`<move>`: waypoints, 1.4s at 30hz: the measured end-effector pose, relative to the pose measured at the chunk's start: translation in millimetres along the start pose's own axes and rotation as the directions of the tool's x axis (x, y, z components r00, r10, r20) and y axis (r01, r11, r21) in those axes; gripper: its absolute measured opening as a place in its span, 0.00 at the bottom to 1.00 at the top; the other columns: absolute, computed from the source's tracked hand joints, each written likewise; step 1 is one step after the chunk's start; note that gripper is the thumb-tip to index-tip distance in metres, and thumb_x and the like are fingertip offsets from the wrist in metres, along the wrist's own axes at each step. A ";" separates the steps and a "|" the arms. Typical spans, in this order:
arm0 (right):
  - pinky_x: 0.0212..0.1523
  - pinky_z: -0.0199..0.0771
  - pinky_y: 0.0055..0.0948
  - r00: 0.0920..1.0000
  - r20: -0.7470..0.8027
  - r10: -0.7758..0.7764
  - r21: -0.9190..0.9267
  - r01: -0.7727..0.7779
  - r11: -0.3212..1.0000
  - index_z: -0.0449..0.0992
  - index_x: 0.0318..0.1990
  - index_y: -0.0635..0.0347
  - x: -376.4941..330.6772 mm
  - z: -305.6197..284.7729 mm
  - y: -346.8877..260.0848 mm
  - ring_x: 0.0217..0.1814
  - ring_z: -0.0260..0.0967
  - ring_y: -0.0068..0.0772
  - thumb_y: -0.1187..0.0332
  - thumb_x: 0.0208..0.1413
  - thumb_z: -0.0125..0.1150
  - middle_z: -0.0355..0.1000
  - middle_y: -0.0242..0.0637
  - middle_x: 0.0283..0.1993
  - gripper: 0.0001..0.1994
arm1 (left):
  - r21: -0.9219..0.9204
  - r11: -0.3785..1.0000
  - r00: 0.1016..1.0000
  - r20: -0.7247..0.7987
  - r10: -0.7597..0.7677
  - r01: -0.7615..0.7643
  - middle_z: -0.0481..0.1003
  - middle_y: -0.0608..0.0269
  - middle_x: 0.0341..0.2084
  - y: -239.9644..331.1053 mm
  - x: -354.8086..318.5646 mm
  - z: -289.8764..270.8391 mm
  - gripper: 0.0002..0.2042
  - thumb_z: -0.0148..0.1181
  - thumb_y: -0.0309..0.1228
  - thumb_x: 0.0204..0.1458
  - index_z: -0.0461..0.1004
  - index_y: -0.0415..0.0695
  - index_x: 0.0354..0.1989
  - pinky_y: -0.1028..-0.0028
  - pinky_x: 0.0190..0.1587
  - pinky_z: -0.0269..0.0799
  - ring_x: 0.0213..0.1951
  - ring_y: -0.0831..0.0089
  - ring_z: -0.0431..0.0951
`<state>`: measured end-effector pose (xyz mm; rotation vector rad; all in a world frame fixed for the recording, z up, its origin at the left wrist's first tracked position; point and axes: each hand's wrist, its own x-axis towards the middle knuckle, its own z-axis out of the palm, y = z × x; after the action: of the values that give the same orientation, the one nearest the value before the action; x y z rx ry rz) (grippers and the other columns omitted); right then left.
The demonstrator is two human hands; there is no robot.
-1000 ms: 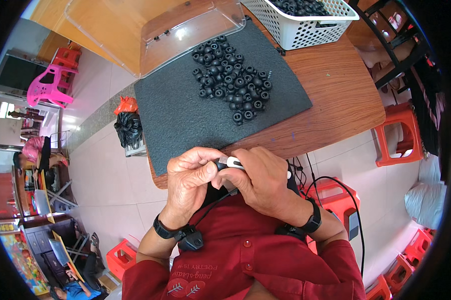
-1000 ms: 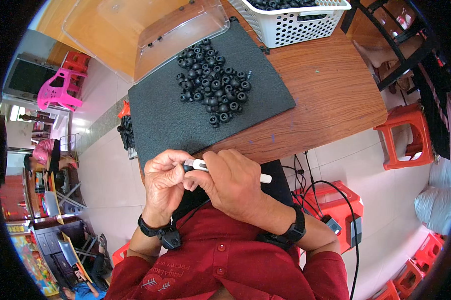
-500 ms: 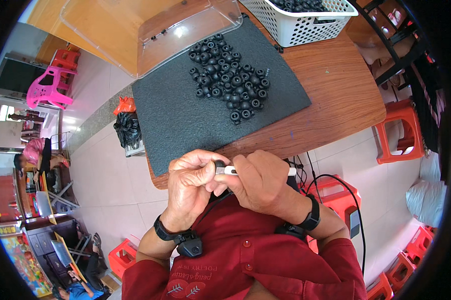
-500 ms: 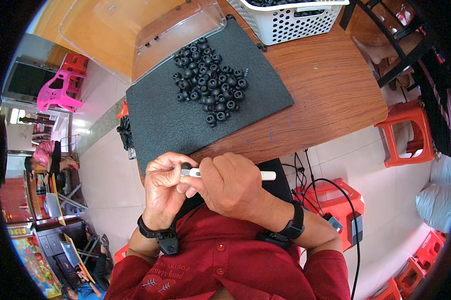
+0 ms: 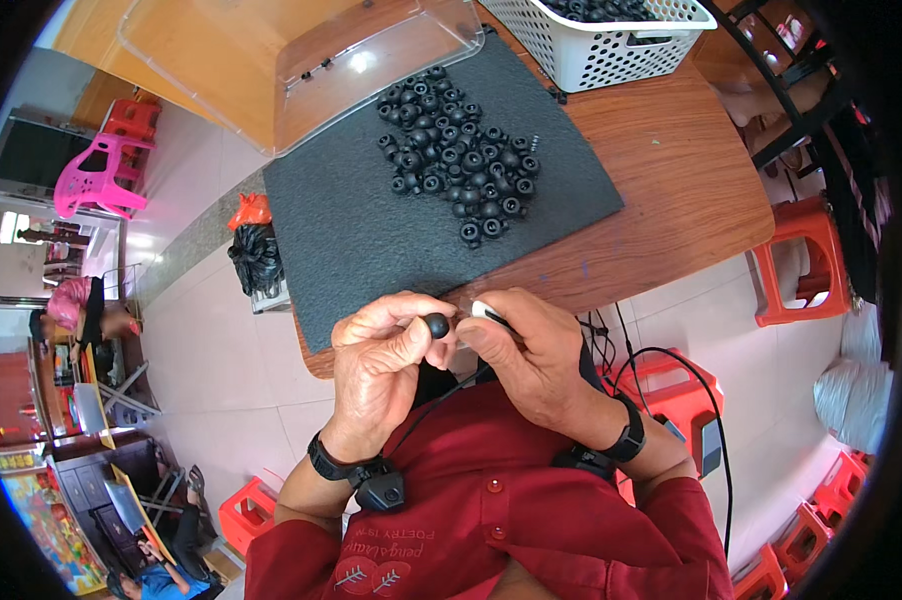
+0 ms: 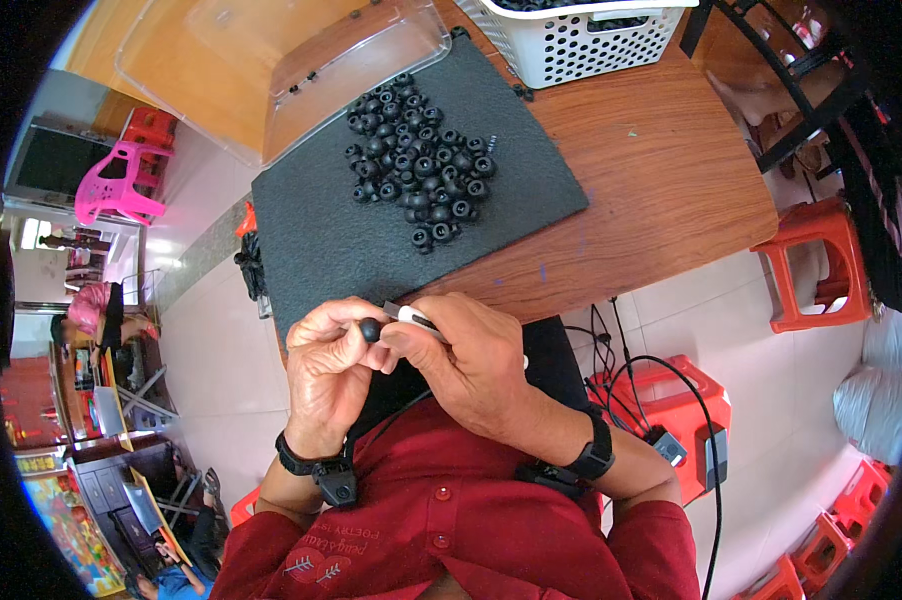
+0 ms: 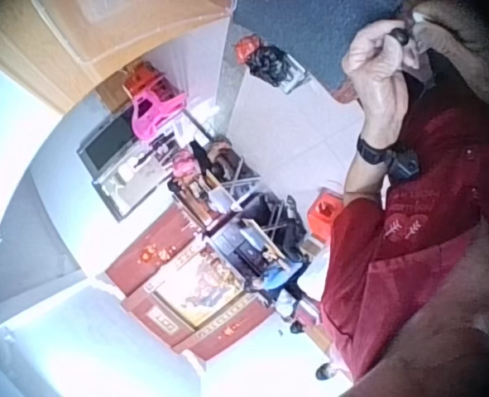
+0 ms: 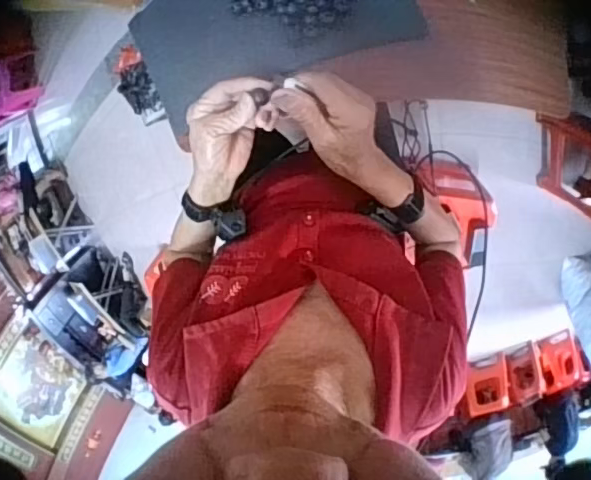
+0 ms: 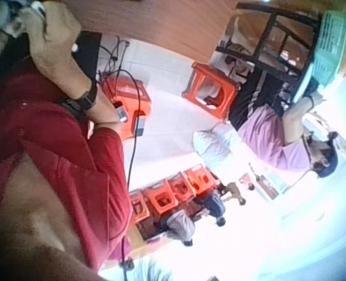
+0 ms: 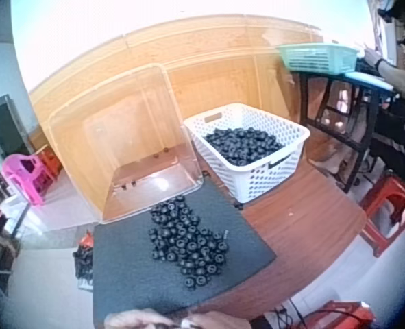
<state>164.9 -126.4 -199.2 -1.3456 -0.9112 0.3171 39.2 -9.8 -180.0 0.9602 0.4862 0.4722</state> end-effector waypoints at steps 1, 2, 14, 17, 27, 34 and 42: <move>0.26 0.68 0.30 1.000 0.008 0.028 0.028 -0.028 0.999 0.77 0.34 0.63 -0.9 0.8 0.0 0.25 0.72 0.35 0.66 0.57 0.65 0.73 0.39 0.26 0.09 | 0.025 1.000 1.000 -0.004 0.011 -0.011 0.78 0.57 0.30 0.3 -0.2 0.1 0.13 0.65 0.29 0.54 0.78 0.31 0.42 0.76 0.33 0.73 0.29 0.73 0.76; 0.26 0.68 0.30 0.999 0.016 0.052 0.032 -0.053 0.998 0.77 0.34 0.63 -1.6 1.1 -0.3 0.25 0.72 0.34 0.66 0.57 0.66 0.73 0.39 0.26 0.09 | 0.049 0.999 1.000 -0.008 0.021 -0.021 0.78 0.57 0.31 0.6 -0.4 0.2 0.13 0.65 0.28 0.54 0.78 0.31 0.42 0.76 0.34 0.73 0.29 0.73 0.77; 0.26 0.66 0.24 0.952 0.119 0.283 0.161 -0.299 0.940 0.76 0.35 0.66 -4.7 -0.4 -4.2 0.25 0.66 0.20 0.72 0.56 0.63 0.71 0.36 0.26 0.06 | 0.073 0.996 0.997 0.055 0.045 -0.049 0.77 0.56 0.31 -5.0 1.1 -2.6 0.11 0.65 0.27 0.53 0.79 0.31 0.41 0.77 0.35 0.73 0.29 0.74 0.76; 0.26 0.67 0.24 0.950 0.103 0.295 0.184 -0.310 0.933 0.76 0.36 0.66 -4.0 0.7 -2.7 0.25 0.66 0.20 0.72 0.56 0.63 0.71 0.37 0.26 0.06 | 0.063 0.998 0.999 0.032 0.013 -0.015 0.78 0.55 0.31 -3.6 1.4 -1.1 0.11 0.65 0.27 0.53 0.79 0.31 0.41 0.77 0.34 0.73 0.28 0.73 0.76; 0.31 0.69 0.28 0.951 0.120 0.284 0.140 -0.300 0.944 0.75 0.40 0.67 -1.4 -9.4 -8.0 0.27 0.67 0.25 0.69 0.57 0.63 0.70 0.40 0.27 0.09 | 0.220 0.942 0.967 -0.061 -0.246 0.254 0.77 0.58 0.25 58.6 64.6 12.1 0.12 0.62 0.32 0.57 0.77 0.33 0.40 0.73 0.24 0.66 0.19 0.73 0.71; 0.32 0.70 0.29 0.962 0.135 0.236 0.134 -0.254 0.958 0.75 0.41 0.67 -0.2 -12.1 -4.9 0.29 0.70 0.30 0.70 0.58 0.62 0.73 0.42 0.30 0.09 | 0.441 0.896 0.975 0.170 -0.143 0.055 0.76 0.60 0.25 105.2 183.0 72.7 0.12 0.57 0.32 0.60 0.74 0.34 0.43 0.74 0.25 0.71 0.21 0.73 0.73; 0.29 0.69 0.28 0.970 0.114 0.213 0.119 -0.226 0.967 0.75 0.40 0.67 2.2 -11.5 -4.8 0.26 0.68 0.27 0.72 0.56 0.63 0.71 0.40 0.27 0.08 | 0.589 0.746 0.950 0.161 0.268 -0.310 0.79 0.53 0.33 151.0 222.8 116.4 0.15 0.61 0.29 0.55 0.73 0.29 0.47 0.76 0.29 0.72 0.30 0.71 0.80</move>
<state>173.1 -134.0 -193.4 -1.3196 -0.8102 0.6112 259.8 117.3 -34.4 1.6953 0.4353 0.5750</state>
